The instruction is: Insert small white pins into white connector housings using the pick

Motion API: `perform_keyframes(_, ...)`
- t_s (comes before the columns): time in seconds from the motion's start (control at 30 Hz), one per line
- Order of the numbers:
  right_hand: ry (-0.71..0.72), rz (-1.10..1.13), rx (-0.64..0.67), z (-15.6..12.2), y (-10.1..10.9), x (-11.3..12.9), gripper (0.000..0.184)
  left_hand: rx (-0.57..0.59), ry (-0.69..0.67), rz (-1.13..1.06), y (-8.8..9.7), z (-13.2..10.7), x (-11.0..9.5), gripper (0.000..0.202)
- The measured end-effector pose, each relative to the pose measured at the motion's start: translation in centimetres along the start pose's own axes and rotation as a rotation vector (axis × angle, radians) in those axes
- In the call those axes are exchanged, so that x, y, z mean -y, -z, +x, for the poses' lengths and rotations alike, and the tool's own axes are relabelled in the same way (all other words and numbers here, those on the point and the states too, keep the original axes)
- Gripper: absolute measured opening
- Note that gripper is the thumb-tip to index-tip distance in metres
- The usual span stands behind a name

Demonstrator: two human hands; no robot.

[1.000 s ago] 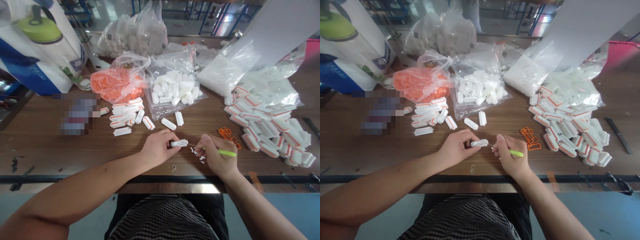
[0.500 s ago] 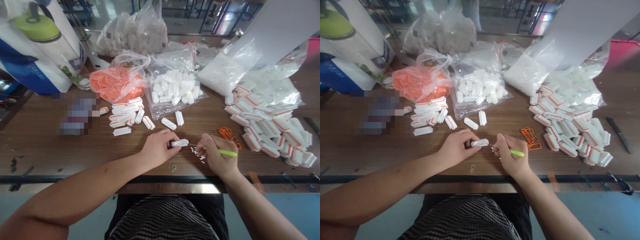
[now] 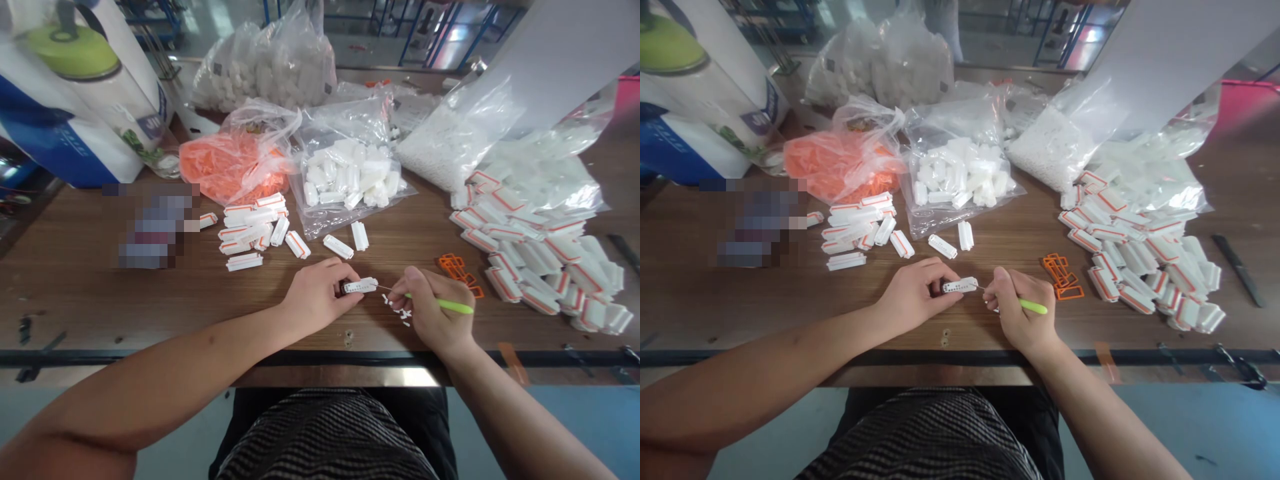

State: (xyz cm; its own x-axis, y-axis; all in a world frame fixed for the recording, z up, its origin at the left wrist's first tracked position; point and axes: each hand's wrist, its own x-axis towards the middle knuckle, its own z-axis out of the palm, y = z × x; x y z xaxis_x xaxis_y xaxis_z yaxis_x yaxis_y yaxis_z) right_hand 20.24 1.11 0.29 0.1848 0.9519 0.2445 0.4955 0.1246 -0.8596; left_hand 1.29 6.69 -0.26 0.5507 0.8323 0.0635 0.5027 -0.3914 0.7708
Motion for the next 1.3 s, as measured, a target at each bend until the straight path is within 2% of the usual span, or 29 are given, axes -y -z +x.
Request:
perform_keyframes(0.2,0.013,-0.022,0.054,0.38,0.17,0.38,0.044,0.004,0.008,-0.006,-0.02,0.01,-0.18,0.008)
perform_keyframes(0.43,0.02,0.033,-0.048,-0.32,-0.03,-0.06,0.046,-0.001,0.006,0.007,0.05,-0.04,-0.18,0.007)
perform_keyframes(0.8,0.03,-0.023,0.051,-0.04,0.01,0.0,0.045,0.003,0.01,-0.006,-0.02,-0.04,-0.21,0.007)
perform_keyframes(1.03,-0.04,0.12,-0.057,-0.2,-0.22,-0.14,0.046,-0.004,-0.008,0.006,0.11,-0.16,-0.1,0.006)
perform_keyframes(1.3,-0.012,0.034,0.02,0.27,-0.23,-0.12,0.046,-0.004,-0.017,0.021,0.1,-0.07,-0.27,0.008)
